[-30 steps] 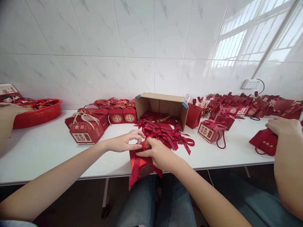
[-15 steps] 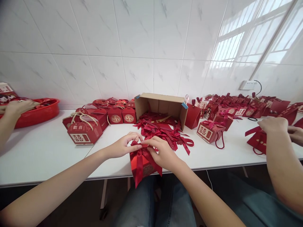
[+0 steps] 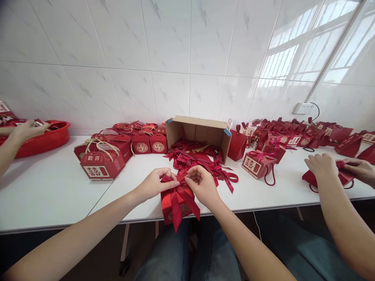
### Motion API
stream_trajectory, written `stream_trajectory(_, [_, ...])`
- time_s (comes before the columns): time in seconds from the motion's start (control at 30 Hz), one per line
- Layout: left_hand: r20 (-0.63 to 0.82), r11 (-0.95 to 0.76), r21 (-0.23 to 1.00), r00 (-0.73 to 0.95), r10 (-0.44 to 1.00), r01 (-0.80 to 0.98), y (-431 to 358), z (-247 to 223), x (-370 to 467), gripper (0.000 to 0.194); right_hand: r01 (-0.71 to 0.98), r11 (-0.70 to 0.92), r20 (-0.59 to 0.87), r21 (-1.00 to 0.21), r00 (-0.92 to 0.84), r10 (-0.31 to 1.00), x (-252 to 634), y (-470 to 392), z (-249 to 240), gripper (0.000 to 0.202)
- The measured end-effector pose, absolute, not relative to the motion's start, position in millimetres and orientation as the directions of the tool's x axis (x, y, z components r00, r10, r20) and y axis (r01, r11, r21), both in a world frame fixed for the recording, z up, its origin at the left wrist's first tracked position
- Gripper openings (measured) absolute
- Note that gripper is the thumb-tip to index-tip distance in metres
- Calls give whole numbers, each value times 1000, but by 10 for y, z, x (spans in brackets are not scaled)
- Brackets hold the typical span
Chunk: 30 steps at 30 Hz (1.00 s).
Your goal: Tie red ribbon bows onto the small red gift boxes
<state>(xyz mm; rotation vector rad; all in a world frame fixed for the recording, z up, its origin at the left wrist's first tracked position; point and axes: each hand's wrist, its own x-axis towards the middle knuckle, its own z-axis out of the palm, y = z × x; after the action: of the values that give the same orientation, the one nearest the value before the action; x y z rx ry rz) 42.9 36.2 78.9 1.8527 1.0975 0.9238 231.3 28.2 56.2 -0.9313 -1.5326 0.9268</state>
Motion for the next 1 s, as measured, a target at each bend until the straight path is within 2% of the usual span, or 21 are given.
stream_trajectory(0.2, [196,-327,874,356,914,359,370,747,414,33,-56,297,300,-953,-51,953,2352,318,529,34])
stream_trajectory(0.4, [184,-333,867,384,905,369,339,799,432,26,-98,327,330,-940,-7,944,2352,348,510,36])
stream_trajectory(0.5, [178,-325,879,393,902,349,337,821,426,28,-95,326,330,-941,-41,943,2364,359,530,34])
stream_trajectory(0.6, [182,-317,890,382,906,327,345,818,421,31,-19,273,274,-962,-77,959,2404,353,556,37])
stream_trajectory(0.73, [189,-316,888,364,912,332,345,787,435,33,242,180,145,-953,-158,977,2462,305,572,45])
stream_trajectory(0.8, [191,-315,885,351,917,342,338,773,445,31,324,202,121,-924,-253,960,2477,277,571,47])
stream_trajectory(0.9, [191,-312,882,336,922,355,321,769,457,29,319,291,180,-902,-336,924,2479,258,572,47])
stream_trajectory(1.0, [188,-313,876,339,922,367,305,785,463,28,232,299,220,-926,-312,924,2467,270,577,47])
